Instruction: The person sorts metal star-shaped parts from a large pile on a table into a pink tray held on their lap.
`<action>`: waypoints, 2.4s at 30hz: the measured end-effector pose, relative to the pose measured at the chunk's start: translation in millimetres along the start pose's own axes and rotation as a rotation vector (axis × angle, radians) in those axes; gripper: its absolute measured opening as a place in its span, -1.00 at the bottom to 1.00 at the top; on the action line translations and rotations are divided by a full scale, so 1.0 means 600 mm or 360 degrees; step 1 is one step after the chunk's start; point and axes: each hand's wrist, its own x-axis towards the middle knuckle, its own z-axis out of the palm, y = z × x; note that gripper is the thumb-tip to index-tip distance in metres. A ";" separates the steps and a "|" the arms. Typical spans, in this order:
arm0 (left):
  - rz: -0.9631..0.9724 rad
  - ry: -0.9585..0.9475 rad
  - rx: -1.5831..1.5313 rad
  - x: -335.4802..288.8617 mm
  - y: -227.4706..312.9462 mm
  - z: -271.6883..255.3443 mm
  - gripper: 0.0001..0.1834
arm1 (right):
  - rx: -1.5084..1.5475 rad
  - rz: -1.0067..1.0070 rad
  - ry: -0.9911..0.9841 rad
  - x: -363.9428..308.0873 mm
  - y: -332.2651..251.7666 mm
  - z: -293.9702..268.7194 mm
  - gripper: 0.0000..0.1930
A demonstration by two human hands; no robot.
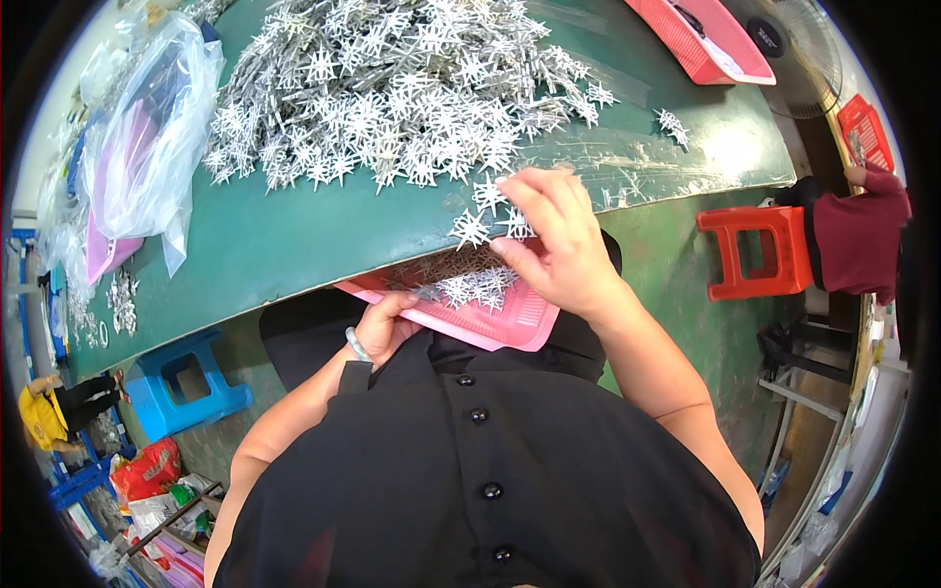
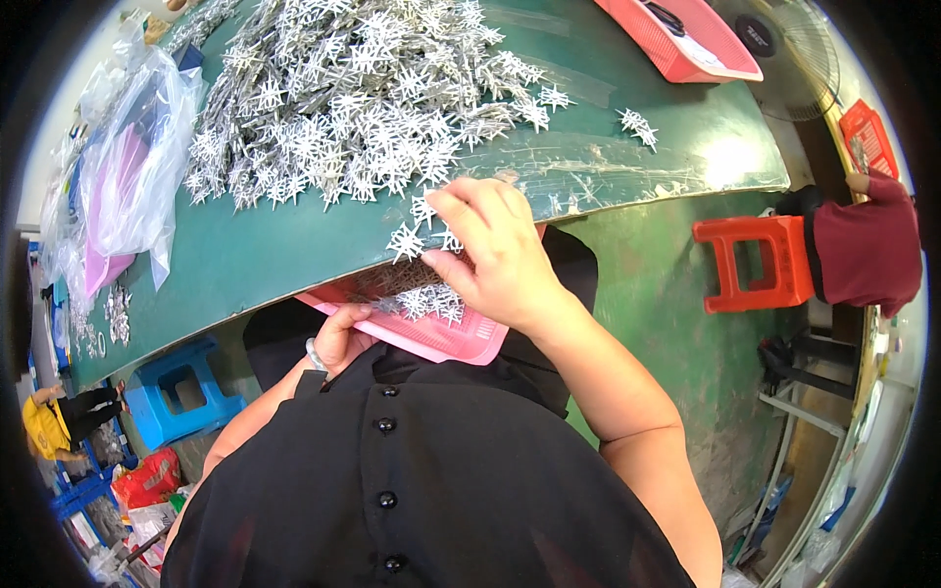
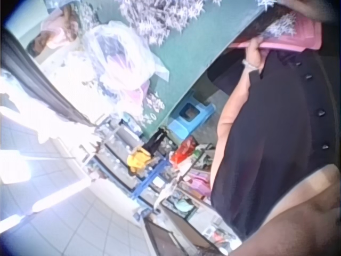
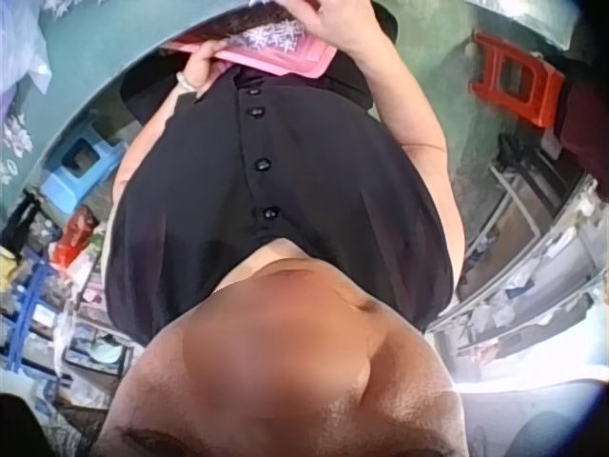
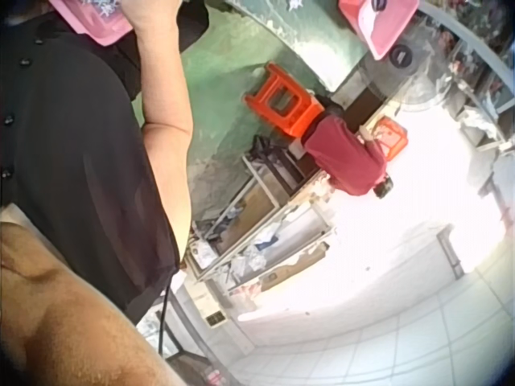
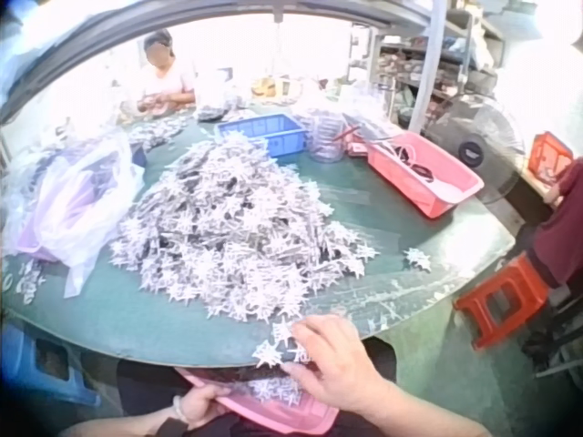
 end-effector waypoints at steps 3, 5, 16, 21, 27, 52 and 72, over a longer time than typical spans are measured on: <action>-0.0059 -0.0024 -0.0013 0.004 -0.002 -0.011 -0.57 | -0.0076 -0.0016 -0.0144 -0.002 -0.017 0.008 -0.53; -0.0134 -0.0044 -0.0071 0.004 -0.002 -0.012 -0.58 | -0.0058 -0.0005 -0.0143 -0.004 -0.023 0.010 -0.57; -0.0088 -0.0116 -0.0027 0.001 -0.003 -0.015 -0.61 | 0.0313 -0.0245 -0.0319 0.017 -0.034 0.012 -0.70; -0.0091 -0.0078 0.0006 0.005 -0.011 -0.028 -0.68 | -0.0247 -0.0029 0.0076 0.075 -0.001 0.024 -0.58; 0.0051 0.0023 0.0022 -0.009 -0.003 -0.004 -0.73 | -0.0287 -0.0005 -0.0064 0.080 0.002 0.048 -0.54; 0.0051 -0.0044 -0.0105 -0.023 -0.004 -0.040 -0.56 | -0.0283 -0.0172 -0.0267 0.086 -0.035 0.052 -0.56; 0.0152 -0.0154 -0.0089 -0.040 0.007 -0.063 -0.64 | -0.0302 -0.0194 -0.0198 0.113 -0.062 0.098 -0.87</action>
